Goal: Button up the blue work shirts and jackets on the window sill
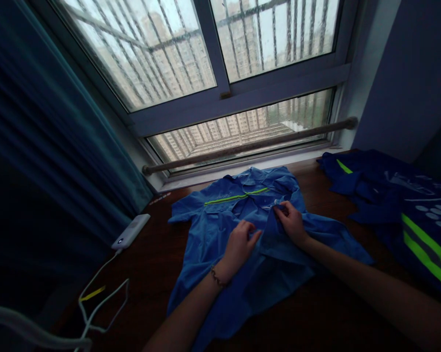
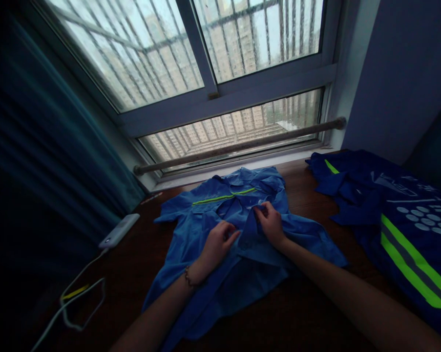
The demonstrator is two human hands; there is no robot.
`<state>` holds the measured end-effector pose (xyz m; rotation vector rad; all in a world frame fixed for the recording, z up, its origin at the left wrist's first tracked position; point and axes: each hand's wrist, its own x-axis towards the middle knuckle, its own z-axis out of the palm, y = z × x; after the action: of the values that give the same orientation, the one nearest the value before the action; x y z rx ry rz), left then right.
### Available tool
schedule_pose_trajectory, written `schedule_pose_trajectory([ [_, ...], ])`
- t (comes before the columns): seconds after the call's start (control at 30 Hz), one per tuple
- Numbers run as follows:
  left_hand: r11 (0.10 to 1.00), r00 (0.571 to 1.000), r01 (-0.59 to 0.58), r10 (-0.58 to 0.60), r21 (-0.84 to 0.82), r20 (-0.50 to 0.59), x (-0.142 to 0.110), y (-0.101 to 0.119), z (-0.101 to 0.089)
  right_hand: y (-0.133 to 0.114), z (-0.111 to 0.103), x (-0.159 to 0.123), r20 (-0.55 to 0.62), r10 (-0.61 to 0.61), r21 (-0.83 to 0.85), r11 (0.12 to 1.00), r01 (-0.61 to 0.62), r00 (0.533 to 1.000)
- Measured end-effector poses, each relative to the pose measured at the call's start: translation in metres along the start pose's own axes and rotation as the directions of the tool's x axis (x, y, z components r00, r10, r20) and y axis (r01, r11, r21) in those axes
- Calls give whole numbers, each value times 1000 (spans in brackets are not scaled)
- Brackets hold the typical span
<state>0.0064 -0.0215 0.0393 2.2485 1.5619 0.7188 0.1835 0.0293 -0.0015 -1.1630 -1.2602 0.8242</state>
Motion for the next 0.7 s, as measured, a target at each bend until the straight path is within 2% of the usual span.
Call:
schedule_pose_trajectory([
  [0.03, 992, 992, 34, -19, -121, 129, -1, 1, 3, -2, 0, 0, 3, -22, -29, 999, 22, 1000],
  [0.1, 931, 923, 172, -39, -320, 382, -1, 1, 8, -6, 0, -2, 3, -59, -104, 993, 59, 998],
  [0.17, 858, 854, 291, -35, -423, 518, -1, 0, 10, -9, -1, -2, 12, -65, -160, 985, 66, 998],
  [0.23, 835, 845, 310, -23, -454, 534, -1, -1, 11, -9, 0, -3, 31, -54, -182, 982, 58, 998],
  [0.37, 844, 868, 267, 0, -466, 497, -3, 1, 13, -8, 1, -3, 55, -66, -232, 970, 77, 996],
  [0.43, 808, 862, 307, -12, -504, 506, -2, -1, 16, -10, 2, -5, 36, -116, -301, 946, 121, 993],
  [0.5, 734, 852, 397, -70, -551, 520, 1, -6, 18, -13, 2, -10, 8, -233, -399, 891, 217, 972],
  [0.57, 623, 839, 496, -167, -605, 517, 5, -13, 19, -17, 2, -17, 95, -407, -491, 775, 398, 909],
  [0.6, 557, 834, 531, -212, -638, 509, 8, -16, 19, -18, 2, -21, 216, -488, -505, 686, 525, 846],
  [0.63, 486, 831, 551, -244, -678, 501, 10, -20, 19, -19, 2, -25, 373, -541, -478, 584, 656, 754],
  [0.7, 366, 832, 555, -268, -747, 486, 12, -27, 19, -20, 3, -33, 651, -545, -344, 410, 845, 529],
])
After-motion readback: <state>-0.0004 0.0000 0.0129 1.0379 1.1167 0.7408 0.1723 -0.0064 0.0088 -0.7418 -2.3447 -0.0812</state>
